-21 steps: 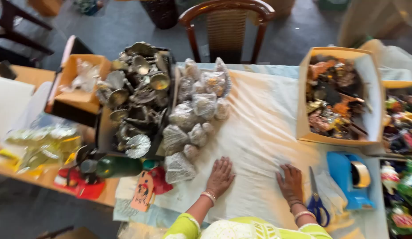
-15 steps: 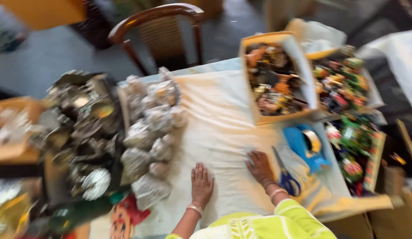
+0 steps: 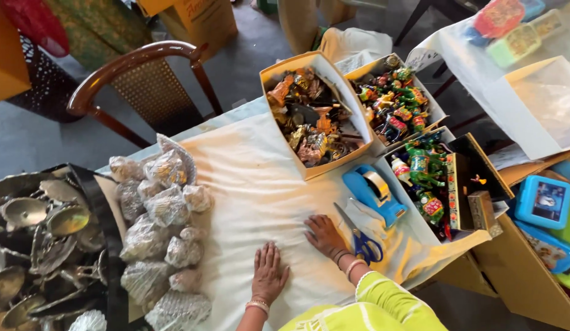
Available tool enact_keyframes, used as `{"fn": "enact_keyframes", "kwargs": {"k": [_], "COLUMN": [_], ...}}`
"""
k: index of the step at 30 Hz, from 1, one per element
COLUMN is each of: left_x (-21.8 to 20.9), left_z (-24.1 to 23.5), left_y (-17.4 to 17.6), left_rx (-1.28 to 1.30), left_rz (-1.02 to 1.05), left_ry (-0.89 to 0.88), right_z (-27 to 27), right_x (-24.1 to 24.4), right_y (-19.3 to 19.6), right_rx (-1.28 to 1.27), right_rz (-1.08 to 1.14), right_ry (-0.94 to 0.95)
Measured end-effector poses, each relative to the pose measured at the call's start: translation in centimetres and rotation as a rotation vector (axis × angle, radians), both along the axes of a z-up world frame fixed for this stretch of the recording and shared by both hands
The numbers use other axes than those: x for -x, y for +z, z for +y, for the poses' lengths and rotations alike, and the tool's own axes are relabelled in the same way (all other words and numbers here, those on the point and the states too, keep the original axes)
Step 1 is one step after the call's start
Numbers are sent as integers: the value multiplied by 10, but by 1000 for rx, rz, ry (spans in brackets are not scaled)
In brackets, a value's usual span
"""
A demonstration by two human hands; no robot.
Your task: The person wraps small decorative figurines in bubble wrap. They pick up a figurine from a box, place it on a sheet of bubble wrap, fold the wrap around the item, and secure it with tape. The wrapped items are then placed in a pile on the table.
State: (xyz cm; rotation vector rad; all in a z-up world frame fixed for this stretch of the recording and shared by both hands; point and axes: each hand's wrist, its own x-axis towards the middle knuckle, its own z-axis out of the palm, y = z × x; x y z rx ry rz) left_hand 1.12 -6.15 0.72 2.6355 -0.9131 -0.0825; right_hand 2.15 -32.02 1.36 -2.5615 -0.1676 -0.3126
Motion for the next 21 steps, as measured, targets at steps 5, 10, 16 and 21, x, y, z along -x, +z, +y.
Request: {"fn": "enact_keyframes", "kwargs": {"k": [5, 10, 16, 21], "left_x": [-1, 0, 0, 1], "left_z": [0, 1, 2, 1], "left_y": [-2, -6, -12, -15], "left_rx": [3, 12, -1, -56], "left_rz": [-23, -40, -64, -47], "left_ry": [14, 33, 37, 48], "right_z": [-2, -5, -21, -61], "right_x": [-2, -3, -13, -62], "right_y": [5, 12, 50, 62], "right_rx": [-26, -67, -298, -471], "right_rz": [-24, 0, 130, -227], "right_ry": [10, 33, 30, -149]}}
